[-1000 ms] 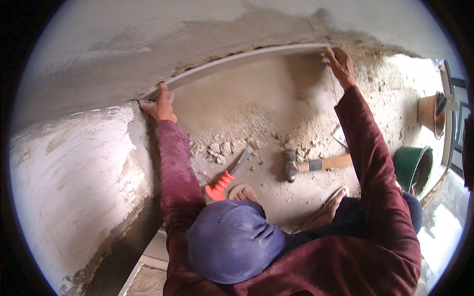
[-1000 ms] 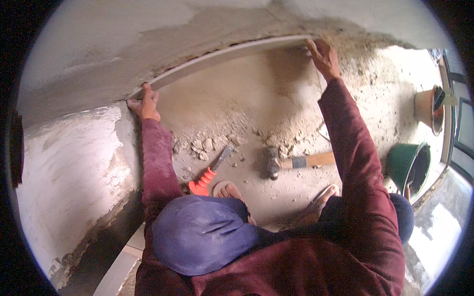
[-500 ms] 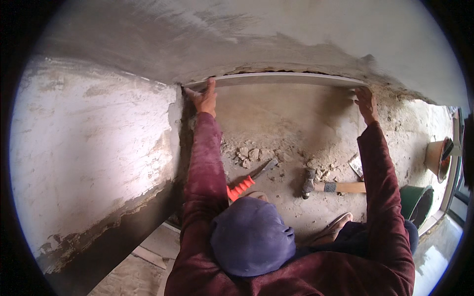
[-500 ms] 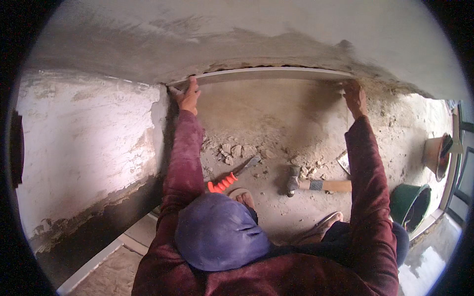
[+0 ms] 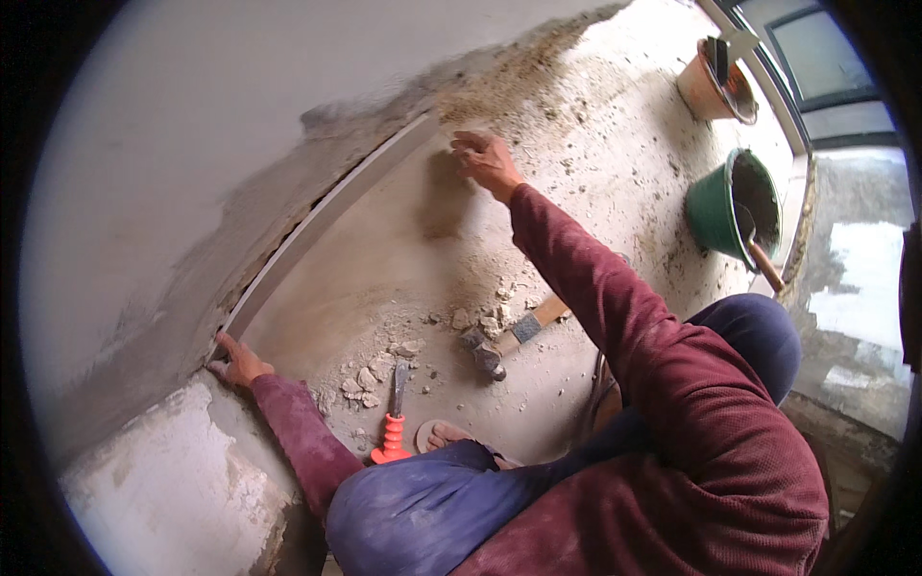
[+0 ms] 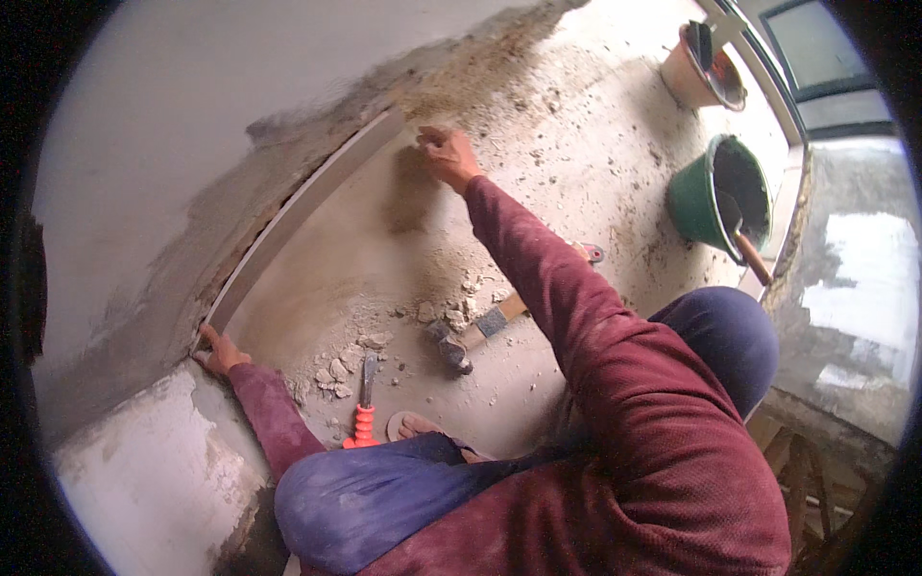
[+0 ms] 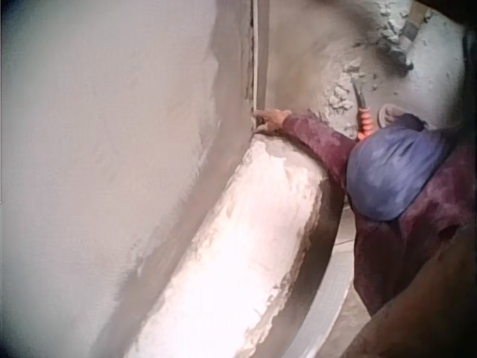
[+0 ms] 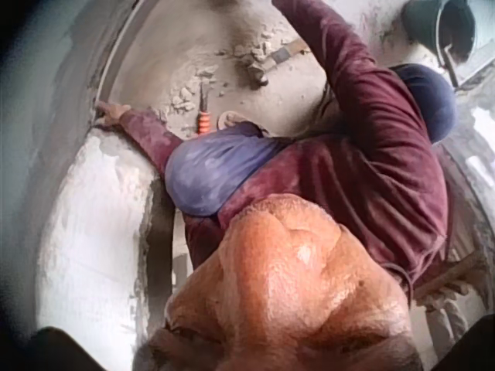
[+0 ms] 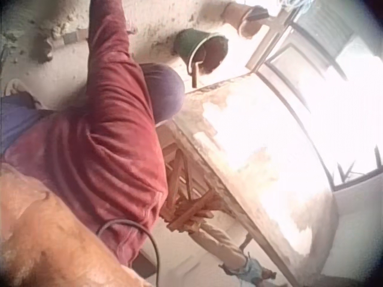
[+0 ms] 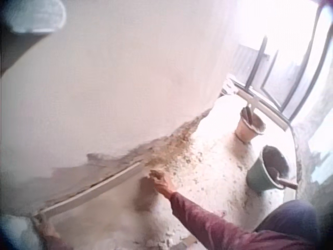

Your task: The person sits on the floor and uses a hammer and a red tile leveling clip to secure a floor tile. They then scoop cement from a bucket using a trowel and spread it onto the back of a second tile.

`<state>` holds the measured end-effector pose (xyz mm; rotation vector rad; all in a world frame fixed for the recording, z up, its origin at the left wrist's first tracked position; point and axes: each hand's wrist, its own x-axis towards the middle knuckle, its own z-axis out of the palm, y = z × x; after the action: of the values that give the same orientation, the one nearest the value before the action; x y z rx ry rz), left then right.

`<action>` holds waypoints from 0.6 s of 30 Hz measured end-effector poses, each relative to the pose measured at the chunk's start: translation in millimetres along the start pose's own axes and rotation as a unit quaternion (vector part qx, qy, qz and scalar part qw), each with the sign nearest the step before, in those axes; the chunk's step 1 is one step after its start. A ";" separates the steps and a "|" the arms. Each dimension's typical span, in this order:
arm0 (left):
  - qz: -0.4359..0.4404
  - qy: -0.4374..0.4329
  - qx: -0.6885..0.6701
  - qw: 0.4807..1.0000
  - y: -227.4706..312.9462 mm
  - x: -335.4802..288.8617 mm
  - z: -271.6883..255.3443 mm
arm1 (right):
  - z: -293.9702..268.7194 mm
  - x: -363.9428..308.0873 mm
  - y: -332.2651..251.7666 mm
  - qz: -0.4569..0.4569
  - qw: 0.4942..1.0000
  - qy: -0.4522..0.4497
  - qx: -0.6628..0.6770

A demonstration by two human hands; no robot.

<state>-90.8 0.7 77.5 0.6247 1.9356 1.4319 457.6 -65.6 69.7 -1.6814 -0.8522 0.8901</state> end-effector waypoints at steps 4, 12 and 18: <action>-0.023 0.077 0.132 0.988 19.8 -12.6 13.2 | -0.2 -12.7 -6.8 0.083 0.995 -0.020 0.046; 0.149 0.022 0.229 0.962 25.5 -65.5 27.0 | -18.8 -18.0 -13.3 0.115 0.978 0.033 0.171; 0.049 0.091 0.090 0.991 15.0 -77.2 18.5 | -29.5 -9.9 -12.4 0.115 0.981 0.019 0.153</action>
<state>-24.7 -37.0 104.7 0.6995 2.2224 1.4268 477.0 -84.2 89.6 -1.5383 -0.4699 1.0832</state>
